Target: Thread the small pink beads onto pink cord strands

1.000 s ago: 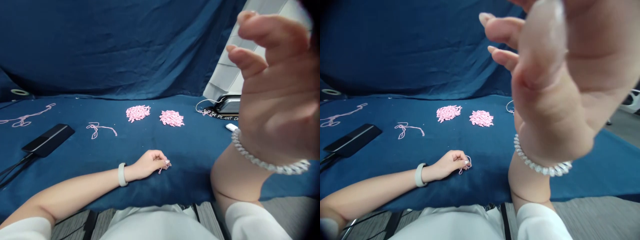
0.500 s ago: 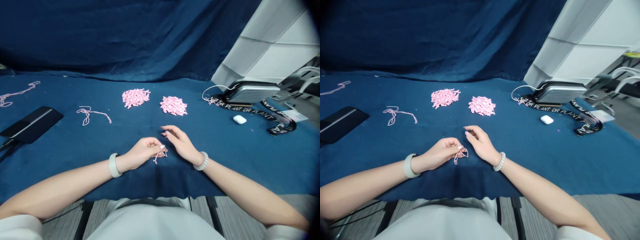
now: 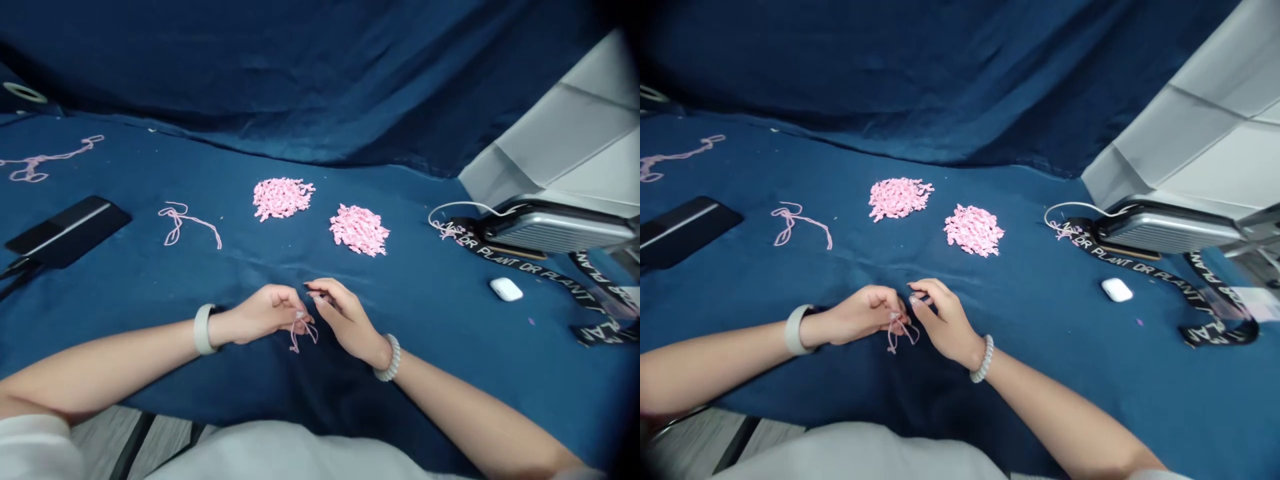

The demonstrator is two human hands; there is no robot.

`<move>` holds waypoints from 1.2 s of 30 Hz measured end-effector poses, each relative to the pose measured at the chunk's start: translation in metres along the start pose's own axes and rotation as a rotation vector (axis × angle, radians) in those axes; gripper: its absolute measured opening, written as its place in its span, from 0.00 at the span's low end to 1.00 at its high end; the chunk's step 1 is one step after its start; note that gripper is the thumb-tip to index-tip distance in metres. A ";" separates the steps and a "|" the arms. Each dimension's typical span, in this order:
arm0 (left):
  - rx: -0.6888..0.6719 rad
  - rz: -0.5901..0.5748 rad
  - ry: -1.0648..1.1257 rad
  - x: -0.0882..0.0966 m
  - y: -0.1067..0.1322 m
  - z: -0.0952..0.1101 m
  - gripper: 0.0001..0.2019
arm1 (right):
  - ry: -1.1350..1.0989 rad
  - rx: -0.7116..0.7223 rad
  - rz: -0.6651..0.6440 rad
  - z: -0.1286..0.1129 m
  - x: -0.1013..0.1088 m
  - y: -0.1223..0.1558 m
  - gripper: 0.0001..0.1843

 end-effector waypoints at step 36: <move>-0.581 -0.256 -1.016 -0.025 0.015 0.005 0.10 | -0.423 -0.331 0.359 0.011 0.002 0.015 0.17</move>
Point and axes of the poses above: each hand's wrist, its own y-axis away from the middle knuckle, its own x-axis out of the back of the hand, z = x × y, the point moved 2 cm from there along -y, towards the middle knuckle, and after that the axes turned 3 degrees about -x, right-handed, at the moved point
